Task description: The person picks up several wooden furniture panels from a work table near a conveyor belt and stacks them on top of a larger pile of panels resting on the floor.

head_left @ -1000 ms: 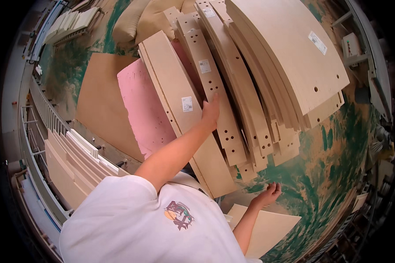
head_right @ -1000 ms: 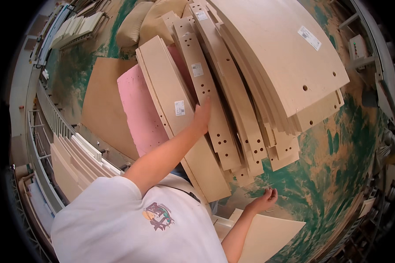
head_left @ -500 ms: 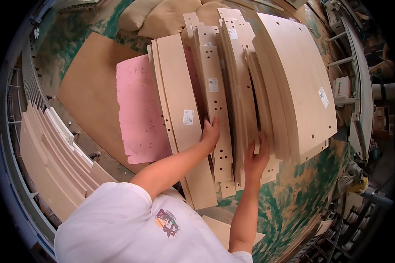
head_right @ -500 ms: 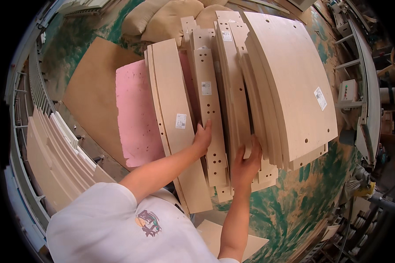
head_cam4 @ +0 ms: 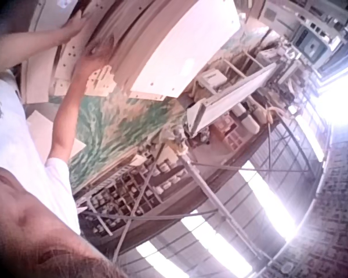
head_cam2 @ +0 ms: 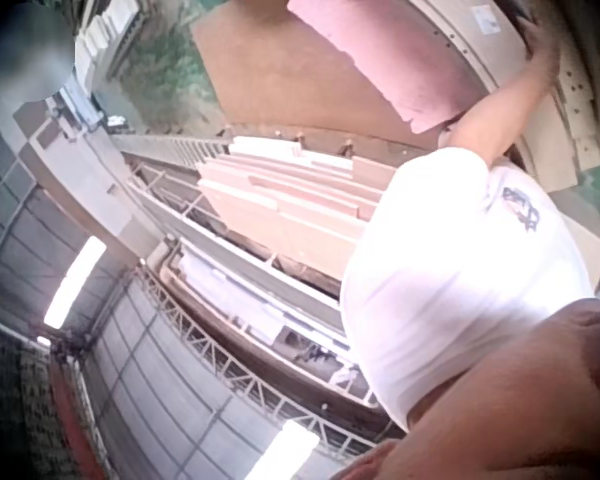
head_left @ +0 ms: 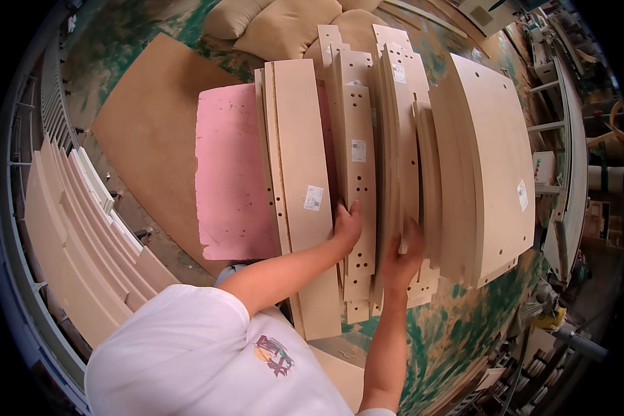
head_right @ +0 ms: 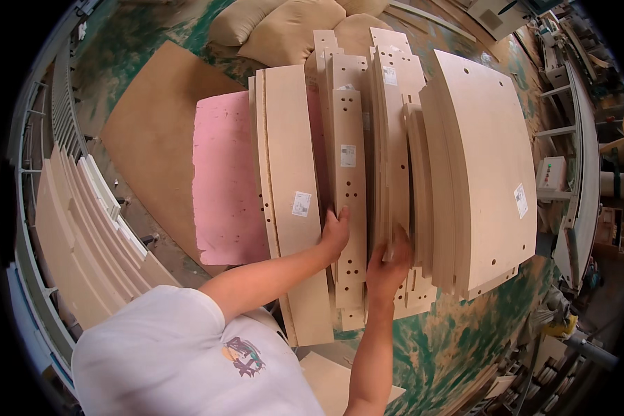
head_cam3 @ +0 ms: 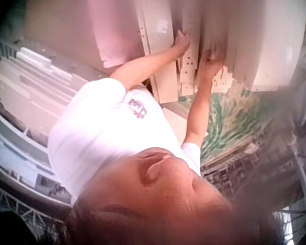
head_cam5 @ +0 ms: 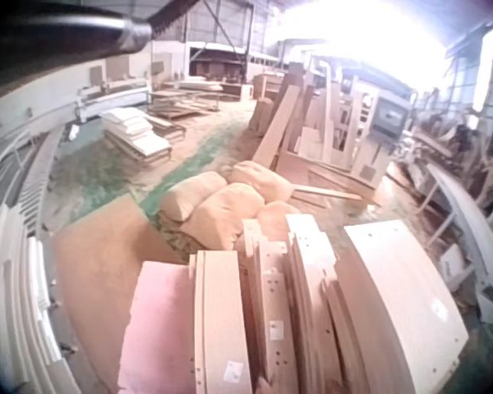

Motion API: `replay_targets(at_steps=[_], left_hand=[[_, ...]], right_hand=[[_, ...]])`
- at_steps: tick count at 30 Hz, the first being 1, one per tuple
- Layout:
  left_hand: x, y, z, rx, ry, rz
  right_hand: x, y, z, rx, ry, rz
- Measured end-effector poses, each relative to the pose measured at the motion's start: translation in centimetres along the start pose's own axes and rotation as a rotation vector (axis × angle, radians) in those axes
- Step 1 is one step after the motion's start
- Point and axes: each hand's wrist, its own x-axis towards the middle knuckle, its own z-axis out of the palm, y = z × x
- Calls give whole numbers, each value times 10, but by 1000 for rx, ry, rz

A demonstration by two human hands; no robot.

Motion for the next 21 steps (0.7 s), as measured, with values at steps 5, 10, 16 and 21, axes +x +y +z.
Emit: replay_targets(at_steps=[5,10,16,21], left_hand=[[-17,35,-39,119,-74,382],[42,76,-163,362,262,961],[122,106,-226,-42,-54,252],[149,101,-217,-160,-171,334]], right_hand=[[0,-18,34,-67,-114,-126],[-82,-35,43,101,-90,176],[-307,2,21,-123,193,788],[-384,21,29,1292,359,1554]])
